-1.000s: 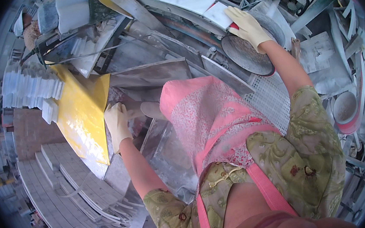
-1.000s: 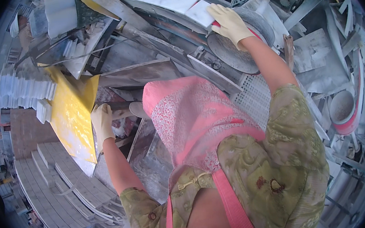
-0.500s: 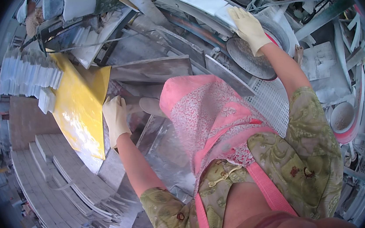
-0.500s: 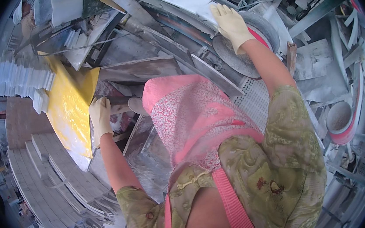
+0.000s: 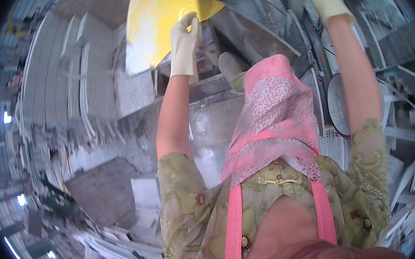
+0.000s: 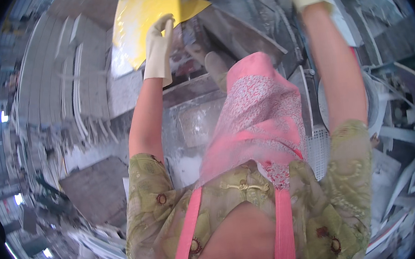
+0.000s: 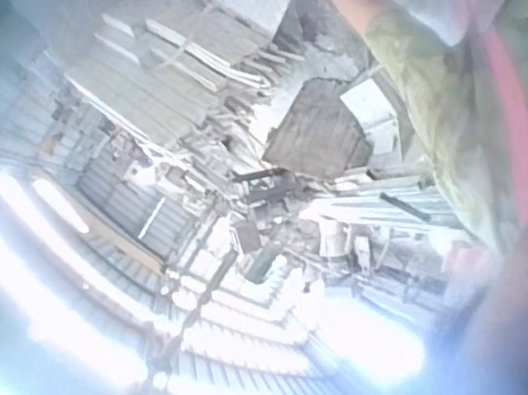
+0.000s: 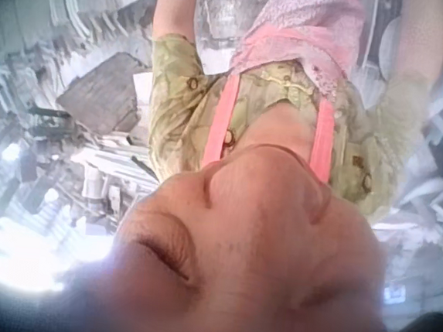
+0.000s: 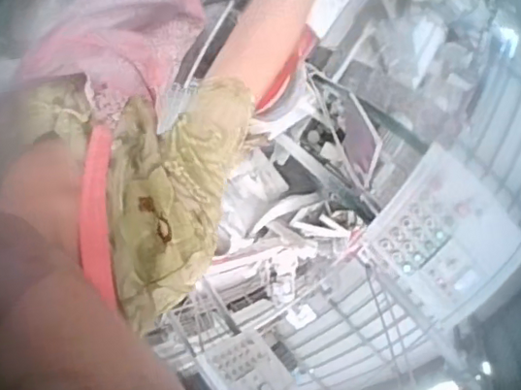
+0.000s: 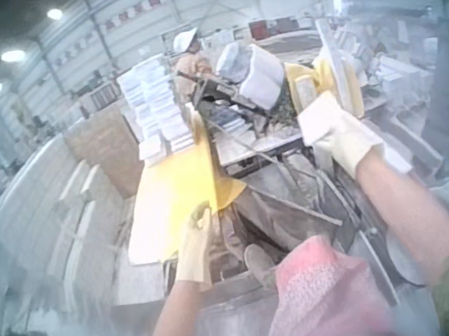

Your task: The person repeatedly picks up small white rectangular blocks and places them onto a yellow surface. The person handles the blocks one at a time, stacking them in a pile on the yellow surface.

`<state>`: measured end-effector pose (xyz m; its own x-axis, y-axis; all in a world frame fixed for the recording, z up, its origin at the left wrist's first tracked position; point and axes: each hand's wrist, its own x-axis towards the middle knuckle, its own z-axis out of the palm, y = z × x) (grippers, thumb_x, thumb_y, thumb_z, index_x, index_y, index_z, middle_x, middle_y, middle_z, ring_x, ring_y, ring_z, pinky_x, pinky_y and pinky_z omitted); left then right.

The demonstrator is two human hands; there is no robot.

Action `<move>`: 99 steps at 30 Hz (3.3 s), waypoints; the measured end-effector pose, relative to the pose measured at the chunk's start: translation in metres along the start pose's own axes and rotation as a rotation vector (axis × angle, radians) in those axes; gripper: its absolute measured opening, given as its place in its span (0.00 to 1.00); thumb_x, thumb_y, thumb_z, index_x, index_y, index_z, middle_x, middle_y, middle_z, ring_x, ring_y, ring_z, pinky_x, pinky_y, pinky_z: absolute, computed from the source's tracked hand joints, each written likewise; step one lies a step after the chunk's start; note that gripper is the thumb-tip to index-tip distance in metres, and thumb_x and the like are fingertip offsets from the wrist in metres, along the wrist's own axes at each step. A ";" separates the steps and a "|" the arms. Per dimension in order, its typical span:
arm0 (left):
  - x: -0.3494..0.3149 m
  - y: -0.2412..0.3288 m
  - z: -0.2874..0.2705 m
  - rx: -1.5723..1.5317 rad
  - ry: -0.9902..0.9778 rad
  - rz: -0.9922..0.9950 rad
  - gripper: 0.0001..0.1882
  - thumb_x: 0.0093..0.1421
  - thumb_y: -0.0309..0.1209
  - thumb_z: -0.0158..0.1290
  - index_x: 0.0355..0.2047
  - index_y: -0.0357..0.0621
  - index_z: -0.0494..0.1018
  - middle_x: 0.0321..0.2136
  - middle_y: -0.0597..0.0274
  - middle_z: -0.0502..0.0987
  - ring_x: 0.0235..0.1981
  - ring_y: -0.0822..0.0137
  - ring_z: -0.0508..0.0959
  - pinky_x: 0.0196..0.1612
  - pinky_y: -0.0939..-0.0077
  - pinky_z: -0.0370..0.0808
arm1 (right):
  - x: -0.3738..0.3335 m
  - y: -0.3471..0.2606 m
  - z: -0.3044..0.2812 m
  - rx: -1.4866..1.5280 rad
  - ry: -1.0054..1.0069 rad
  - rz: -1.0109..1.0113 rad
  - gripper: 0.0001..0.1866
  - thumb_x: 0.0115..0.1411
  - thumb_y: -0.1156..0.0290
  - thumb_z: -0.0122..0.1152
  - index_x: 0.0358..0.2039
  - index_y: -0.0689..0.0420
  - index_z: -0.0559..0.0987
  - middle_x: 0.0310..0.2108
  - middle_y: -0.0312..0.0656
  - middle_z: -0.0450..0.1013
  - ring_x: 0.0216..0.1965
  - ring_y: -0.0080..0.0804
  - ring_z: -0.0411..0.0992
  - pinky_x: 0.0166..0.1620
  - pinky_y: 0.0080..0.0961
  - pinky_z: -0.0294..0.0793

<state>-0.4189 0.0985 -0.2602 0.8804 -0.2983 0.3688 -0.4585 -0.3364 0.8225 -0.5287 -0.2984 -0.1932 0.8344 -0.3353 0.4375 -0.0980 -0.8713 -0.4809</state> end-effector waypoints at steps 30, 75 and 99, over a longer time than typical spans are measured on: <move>-0.273 0.016 -0.072 -1.377 0.793 -1.151 0.26 0.65 0.63 0.44 0.39 0.55 0.74 0.19 0.70 0.77 0.08 0.75 0.68 0.09 0.81 0.65 | -0.257 -0.406 0.224 0.629 -0.425 -1.039 0.14 0.64 0.66 0.55 0.47 0.58 0.79 0.30 0.44 0.72 0.38 0.46 0.72 0.53 0.38 0.70; -0.574 0.212 -0.233 -1.304 2.114 0.178 0.18 0.65 0.49 0.43 0.28 0.51 0.71 0.19 0.66 0.77 0.10 0.73 0.70 0.11 0.80 0.64 | -0.238 -0.321 0.294 0.997 -1.533 -0.073 0.25 0.72 0.56 0.51 0.57 0.65 0.73 0.52 0.51 0.77 0.56 0.35 0.74 0.63 0.28 0.68; -0.585 0.109 -0.243 -2.073 1.409 0.321 0.16 0.64 0.47 0.39 0.25 0.54 0.65 0.19 0.72 0.68 0.11 0.78 0.61 0.12 0.81 0.56 | -0.243 -0.310 0.312 0.920 -1.497 -0.244 0.28 0.71 0.52 0.54 0.57 0.65 0.74 0.47 0.50 0.79 0.49 0.35 0.77 0.57 0.30 0.73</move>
<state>-0.9543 0.4533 -0.2806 0.7667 0.5903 -0.2524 -0.6388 0.6622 -0.3918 -0.5317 0.1650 -0.3876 0.5680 0.8003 -0.1919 -0.0396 -0.2063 -0.9777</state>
